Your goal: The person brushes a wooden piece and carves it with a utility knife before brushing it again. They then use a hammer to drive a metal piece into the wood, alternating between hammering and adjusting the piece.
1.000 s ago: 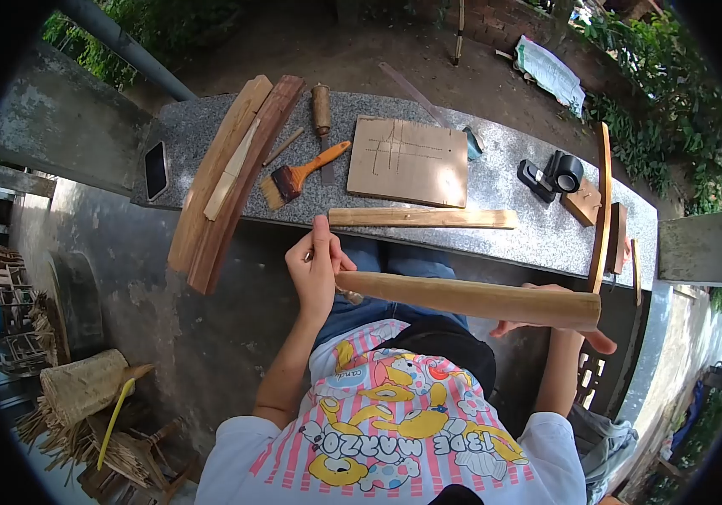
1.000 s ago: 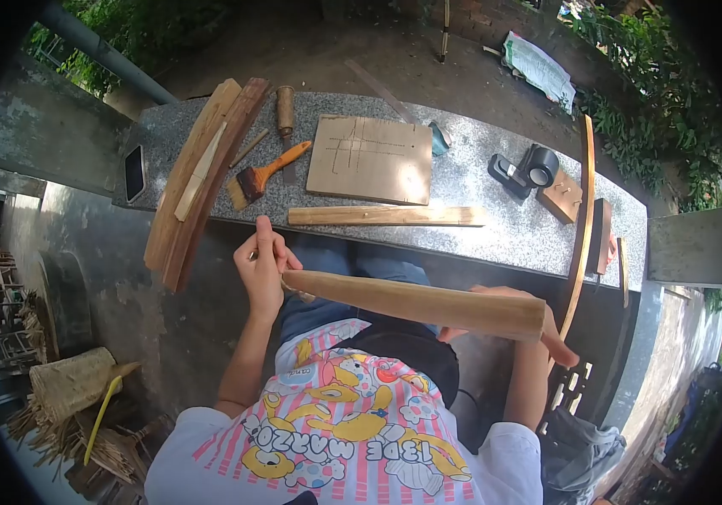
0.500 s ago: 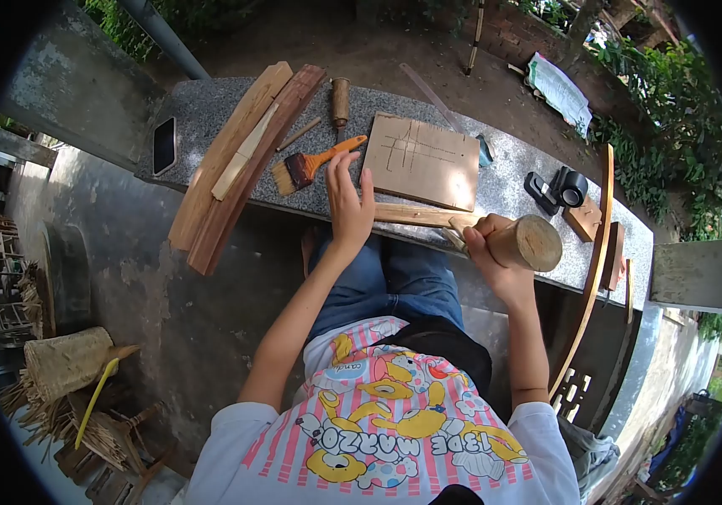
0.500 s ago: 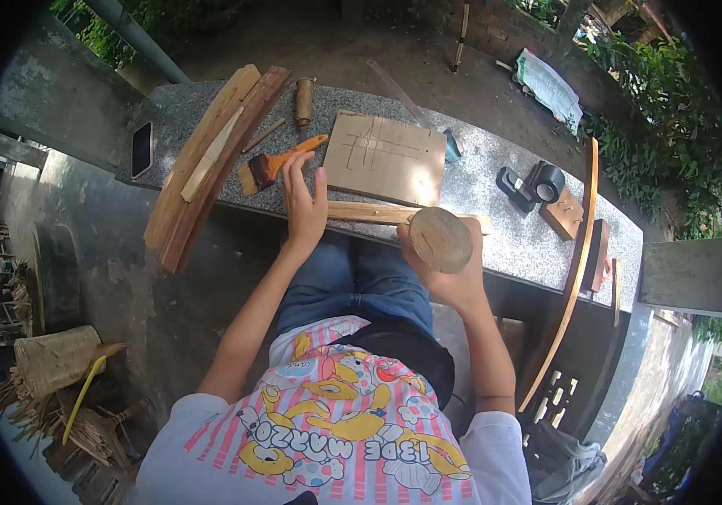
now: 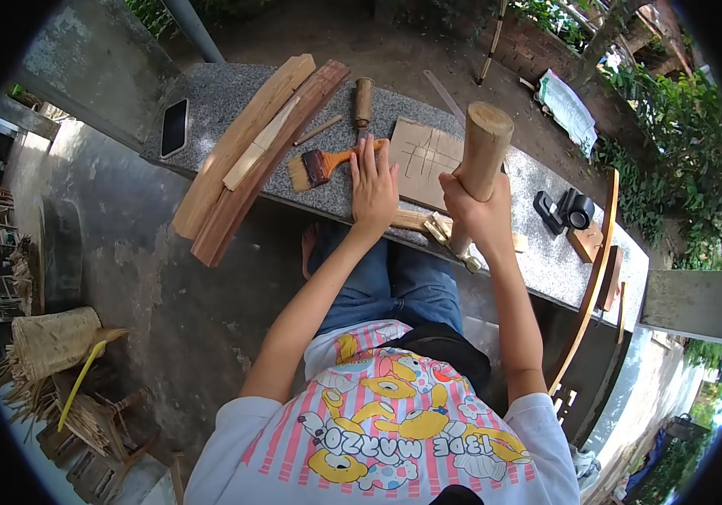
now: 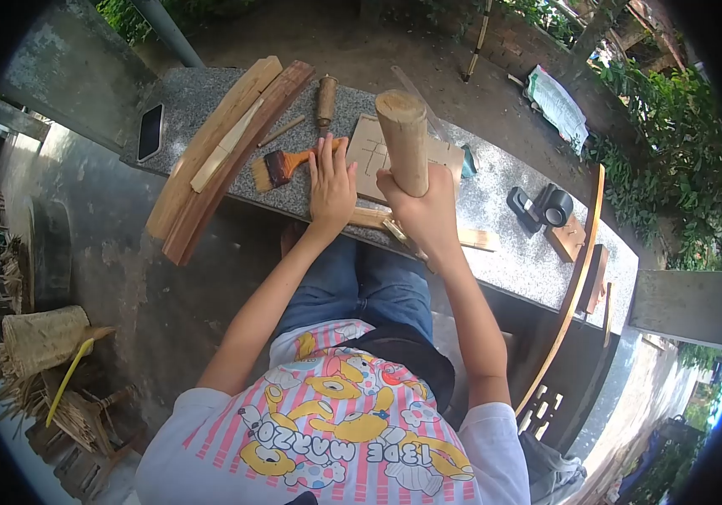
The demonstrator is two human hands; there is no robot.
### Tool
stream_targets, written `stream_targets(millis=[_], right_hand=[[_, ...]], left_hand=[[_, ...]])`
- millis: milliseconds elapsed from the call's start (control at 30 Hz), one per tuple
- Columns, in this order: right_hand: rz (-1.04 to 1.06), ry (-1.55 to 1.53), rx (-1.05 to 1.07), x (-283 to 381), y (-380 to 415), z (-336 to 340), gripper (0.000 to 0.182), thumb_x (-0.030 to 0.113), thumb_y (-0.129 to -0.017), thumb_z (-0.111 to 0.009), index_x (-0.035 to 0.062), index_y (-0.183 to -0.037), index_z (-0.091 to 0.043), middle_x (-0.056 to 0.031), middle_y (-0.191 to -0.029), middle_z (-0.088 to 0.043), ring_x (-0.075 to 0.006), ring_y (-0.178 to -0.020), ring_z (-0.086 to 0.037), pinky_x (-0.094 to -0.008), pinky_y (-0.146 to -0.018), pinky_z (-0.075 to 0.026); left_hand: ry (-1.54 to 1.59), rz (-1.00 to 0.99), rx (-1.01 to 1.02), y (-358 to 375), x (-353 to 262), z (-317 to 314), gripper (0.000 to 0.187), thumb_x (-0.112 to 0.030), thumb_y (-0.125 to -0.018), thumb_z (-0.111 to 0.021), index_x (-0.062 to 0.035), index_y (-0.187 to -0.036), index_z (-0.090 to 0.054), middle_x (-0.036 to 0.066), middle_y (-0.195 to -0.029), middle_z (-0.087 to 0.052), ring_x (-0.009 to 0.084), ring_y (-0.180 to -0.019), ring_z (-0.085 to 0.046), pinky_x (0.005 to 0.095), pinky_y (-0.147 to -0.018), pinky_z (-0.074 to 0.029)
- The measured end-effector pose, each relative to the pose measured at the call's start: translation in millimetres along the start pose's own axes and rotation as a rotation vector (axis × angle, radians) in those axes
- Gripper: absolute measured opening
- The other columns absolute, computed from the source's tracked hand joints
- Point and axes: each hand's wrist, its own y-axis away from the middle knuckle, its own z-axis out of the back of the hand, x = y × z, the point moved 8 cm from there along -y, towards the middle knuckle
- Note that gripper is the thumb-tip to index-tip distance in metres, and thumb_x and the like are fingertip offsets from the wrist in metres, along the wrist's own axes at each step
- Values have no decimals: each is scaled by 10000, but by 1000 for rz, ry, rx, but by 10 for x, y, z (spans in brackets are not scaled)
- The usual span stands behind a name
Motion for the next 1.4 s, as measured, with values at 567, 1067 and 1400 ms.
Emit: stream_targets(millis=[567,1067,1400], right_hand=[[-135,-663,-64,-433,-448,515,251,84,-781,-633,72,-620,-442,7,-561,-356,-104,-466,-363,-279,-462,-325],[-241,-1106,16,-1605,-764,1054,288,151,-849,-498,130,-590,-374,5,-448,-326,-128,-387,-308,-319,-541,-360],[-224,-1172,18,-1688,-686,969,260,139,-835,-529,125,-608,-404,-9,-465,-346,-140,-402,-320,-336,-558,-368]], left_hand=[[-39,11,93,-7,6,-40,507,-191,-978,-465,-15,-1439,-348,218,-1502,-310,348,-1438,-252,491,-1184,-171],[-78,-2,138,-40,-26,-60,453,-169,-983,-446,-6,-1402,-393,220,-1498,-318,358,-1432,-260,503,-1177,-179],[-60,1,127,-40,-1,-71,428,-201,-1009,-402,-15,-1394,-408,214,-1491,-330,376,-1419,-274,536,-1161,-196]])
